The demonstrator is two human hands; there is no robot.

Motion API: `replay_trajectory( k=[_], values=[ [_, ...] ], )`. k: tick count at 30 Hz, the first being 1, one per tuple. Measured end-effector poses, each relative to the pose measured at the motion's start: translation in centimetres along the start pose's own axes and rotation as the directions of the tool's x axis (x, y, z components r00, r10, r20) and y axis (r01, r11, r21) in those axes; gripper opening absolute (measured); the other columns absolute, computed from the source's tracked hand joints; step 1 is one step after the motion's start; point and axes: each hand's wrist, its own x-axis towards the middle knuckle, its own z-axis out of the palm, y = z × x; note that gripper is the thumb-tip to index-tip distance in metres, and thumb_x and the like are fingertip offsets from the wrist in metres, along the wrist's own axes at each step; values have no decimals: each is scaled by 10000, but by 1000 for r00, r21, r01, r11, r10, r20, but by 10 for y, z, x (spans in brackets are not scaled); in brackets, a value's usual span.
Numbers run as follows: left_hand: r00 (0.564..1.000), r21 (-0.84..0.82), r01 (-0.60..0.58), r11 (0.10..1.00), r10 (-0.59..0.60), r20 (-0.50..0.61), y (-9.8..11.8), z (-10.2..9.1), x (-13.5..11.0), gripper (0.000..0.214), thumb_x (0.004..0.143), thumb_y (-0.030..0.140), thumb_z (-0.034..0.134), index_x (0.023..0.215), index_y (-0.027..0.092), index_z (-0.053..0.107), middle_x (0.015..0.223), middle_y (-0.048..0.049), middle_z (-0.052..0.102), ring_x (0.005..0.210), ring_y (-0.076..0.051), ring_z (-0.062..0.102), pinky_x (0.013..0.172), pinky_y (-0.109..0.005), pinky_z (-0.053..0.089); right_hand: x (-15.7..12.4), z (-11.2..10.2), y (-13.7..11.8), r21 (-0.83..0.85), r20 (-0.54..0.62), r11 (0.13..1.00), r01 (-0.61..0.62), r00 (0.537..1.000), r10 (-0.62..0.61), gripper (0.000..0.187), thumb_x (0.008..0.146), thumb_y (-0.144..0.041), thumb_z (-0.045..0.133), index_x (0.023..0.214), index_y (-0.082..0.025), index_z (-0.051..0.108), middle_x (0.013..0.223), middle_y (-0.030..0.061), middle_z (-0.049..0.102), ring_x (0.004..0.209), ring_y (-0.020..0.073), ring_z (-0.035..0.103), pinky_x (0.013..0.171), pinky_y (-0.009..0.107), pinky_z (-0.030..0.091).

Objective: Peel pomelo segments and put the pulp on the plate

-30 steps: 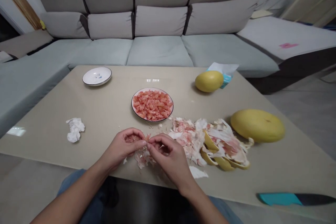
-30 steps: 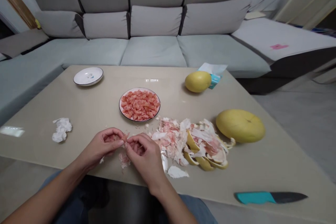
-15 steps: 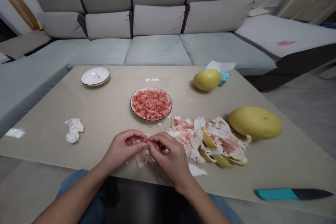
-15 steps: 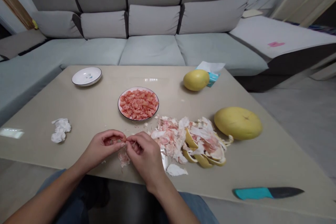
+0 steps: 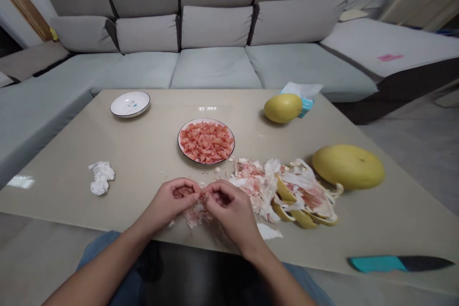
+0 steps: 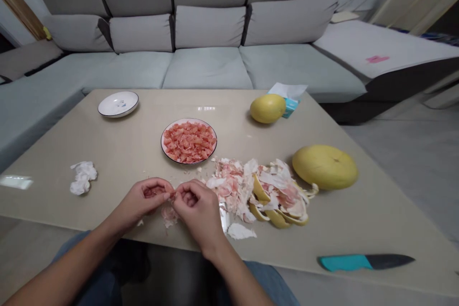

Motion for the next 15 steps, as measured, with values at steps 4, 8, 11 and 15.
replay_trajectory(
  k=[4,8,11,15],
  values=[
    [996,-119,87,989,-87,0,3,3,-2,286,733,389,756,850,150,652,572,65,463,459,-43,330,405,-149,231,1,0,-2,128,29,985,-119,993,117,112,718,-267,610,702,-161,641,622,-10,553,515,102,451,481,214,371],
    [992,-226,126,966,-126,13,6,7,-3,325,702,389,784,845,141,632,593,63,458,453,-33,309,389,-145,192,2,-1,-3,208,37,964,-164,986,160,137,716,-304,625,703,-168,622,597,-23,532,503,97,437,465,209,360],
    [993,-252,108,962,-113,-9,6,7,-4,320,705,369,784,876,143,636,594,64,471,446,-30,320,392,-141,217,3,-2,-2,236,42,956,-176,984,171,153,742,-327,628,733,-174,617,617,-21,546,503,96,444,462,208,363],
    [995,-97,-34,995,25,-95,2,5,-5,233,741,296,755,898,147,669,722,-2,620,603,-82,521,542,-164,409,2,-2,1,269,127,937,-224,972,196,225,779,-354,652,930,-191,615,627,-36,556,515,108,496,486,216,399]
  ],
)
